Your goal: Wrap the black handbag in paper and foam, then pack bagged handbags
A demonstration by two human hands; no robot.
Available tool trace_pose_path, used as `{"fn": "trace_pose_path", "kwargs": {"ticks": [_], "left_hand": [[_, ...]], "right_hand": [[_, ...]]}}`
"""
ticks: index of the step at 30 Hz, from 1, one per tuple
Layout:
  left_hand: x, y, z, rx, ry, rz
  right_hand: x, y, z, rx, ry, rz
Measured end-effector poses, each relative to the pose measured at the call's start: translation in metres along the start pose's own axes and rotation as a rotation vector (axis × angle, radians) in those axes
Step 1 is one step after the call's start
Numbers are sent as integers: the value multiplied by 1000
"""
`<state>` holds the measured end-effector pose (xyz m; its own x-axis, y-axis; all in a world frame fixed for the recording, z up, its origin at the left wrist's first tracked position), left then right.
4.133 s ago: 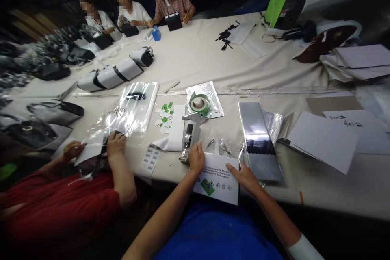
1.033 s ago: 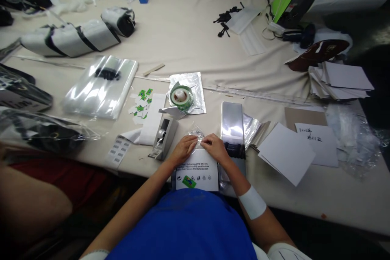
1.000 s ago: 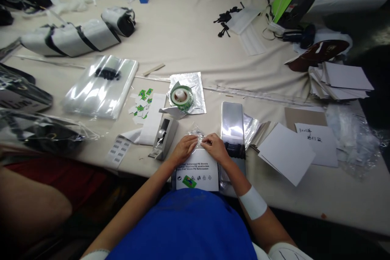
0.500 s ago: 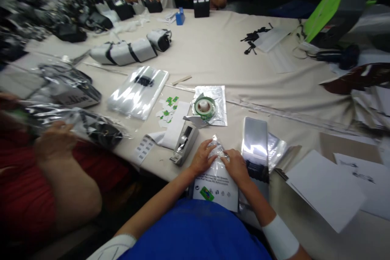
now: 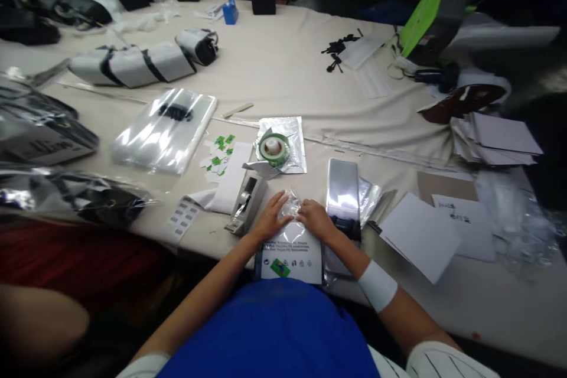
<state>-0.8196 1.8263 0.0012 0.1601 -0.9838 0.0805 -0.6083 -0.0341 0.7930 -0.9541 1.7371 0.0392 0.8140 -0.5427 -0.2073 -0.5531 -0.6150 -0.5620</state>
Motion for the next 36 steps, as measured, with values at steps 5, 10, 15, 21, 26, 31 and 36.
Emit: {"fn": "trace_pose_path", "kwargs": {"ticks": [5, 10, 15, 21, 26, 31, 36], "left_hand": [[0, 11, 2, 61, -12, 127], [-1, 8, 3, 58, -7, 88], [6, -4, 5, -68, -103, -6], [20, -10, 1, -36, -255, -98], [31, 11, -1, 295, -275, -35], [29, 36, 5, 458, -125, 119], [18, 33, 2, 375, 16, 125]], "right_hand": [[-14, -8, 1, 76, 201, -124], [-19, 5, -2, 312, 278, -5], [-6, 26, 1, 416, 96, 96], [10, 21, 0, 150, -54, 50], [10, 5, 6, -94, 60, 2], [-1, 1, 8, -211, 198, -34], [-11, -4, 2, -210, 187, -111]]}}
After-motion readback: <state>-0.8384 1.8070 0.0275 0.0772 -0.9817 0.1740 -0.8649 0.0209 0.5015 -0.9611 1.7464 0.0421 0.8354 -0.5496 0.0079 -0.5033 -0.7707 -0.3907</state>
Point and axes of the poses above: each hand's wrist, its own x-axis towards the middle knuckle, its own z-axis out of the palm, y = z × x, the point moved 5 cm from there along x, towards the middle knuckle, and after that the axes turned 3 degrees about -x, right-handed, at the moved point
